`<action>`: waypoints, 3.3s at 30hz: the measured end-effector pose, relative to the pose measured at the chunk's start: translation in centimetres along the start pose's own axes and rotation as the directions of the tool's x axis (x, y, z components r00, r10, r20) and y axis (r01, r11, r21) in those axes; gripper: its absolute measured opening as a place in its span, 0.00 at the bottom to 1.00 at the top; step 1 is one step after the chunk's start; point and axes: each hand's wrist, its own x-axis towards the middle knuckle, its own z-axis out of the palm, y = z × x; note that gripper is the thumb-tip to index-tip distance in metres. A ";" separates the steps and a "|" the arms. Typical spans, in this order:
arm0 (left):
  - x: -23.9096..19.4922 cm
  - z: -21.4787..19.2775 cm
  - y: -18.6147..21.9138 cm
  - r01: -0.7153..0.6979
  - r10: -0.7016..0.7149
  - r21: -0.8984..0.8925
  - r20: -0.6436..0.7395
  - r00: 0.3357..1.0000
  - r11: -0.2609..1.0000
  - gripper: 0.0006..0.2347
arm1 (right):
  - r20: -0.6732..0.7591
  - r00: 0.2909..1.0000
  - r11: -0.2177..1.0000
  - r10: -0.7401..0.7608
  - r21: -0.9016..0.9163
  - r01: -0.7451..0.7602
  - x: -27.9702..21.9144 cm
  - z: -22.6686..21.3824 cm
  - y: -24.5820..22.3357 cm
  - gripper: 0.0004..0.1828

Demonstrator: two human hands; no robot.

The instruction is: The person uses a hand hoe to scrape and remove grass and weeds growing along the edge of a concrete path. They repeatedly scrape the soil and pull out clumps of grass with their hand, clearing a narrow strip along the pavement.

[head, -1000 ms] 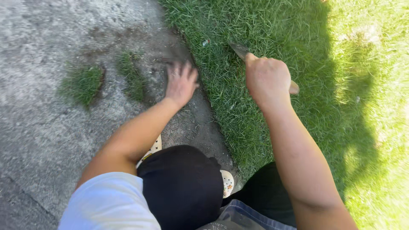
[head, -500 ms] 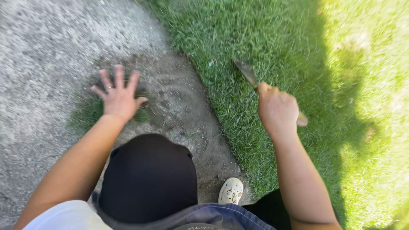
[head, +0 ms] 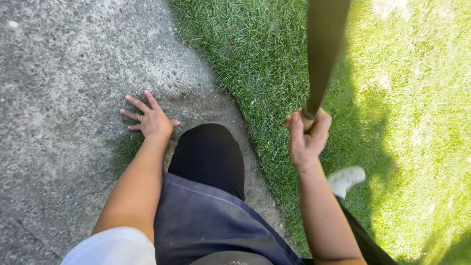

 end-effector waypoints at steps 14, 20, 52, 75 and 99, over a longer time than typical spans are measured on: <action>-0.1 0.3 -1.2 -0.072 0.073 0.066 -0.003 0.997 0.995 0.60 | 0.068 0.993 0.963 0.098 0.247 -0.112 -2.2 7.1 11.0 0.06; -0.8 0.3 -0.5 -0.025 0.024 0.050 0.015 1.000 0.998 0.60 | 0.304 0.841 0.821 0.448 -0.511 -0.253 -7.0 8.1 11.1 0.12; 0.1 1.4 -0.7 -0.044 0.044 0.009 -0.002 0.999 0.999 0.59 | 0.180 0.806 0.797 0.563 -0.376 -0.473 -2.5 8.1 10.9 0.11; 0.2 -0.8 -0.3 -0.037 0.036 0.013 0.041 0.998 0.999 0.58 | 0.244 0.807 0.751 0.538 -0.573 -0.328 -2.4 13.2 11.1 0.13; 0.3 -0.4 -0.7 -0.061 0.061 0.013 0.021 0.998 0.998 0.57 | 0.003 1.000 1.000 0.017 0.013 -0.017 6.6 15.3 9.8 0.10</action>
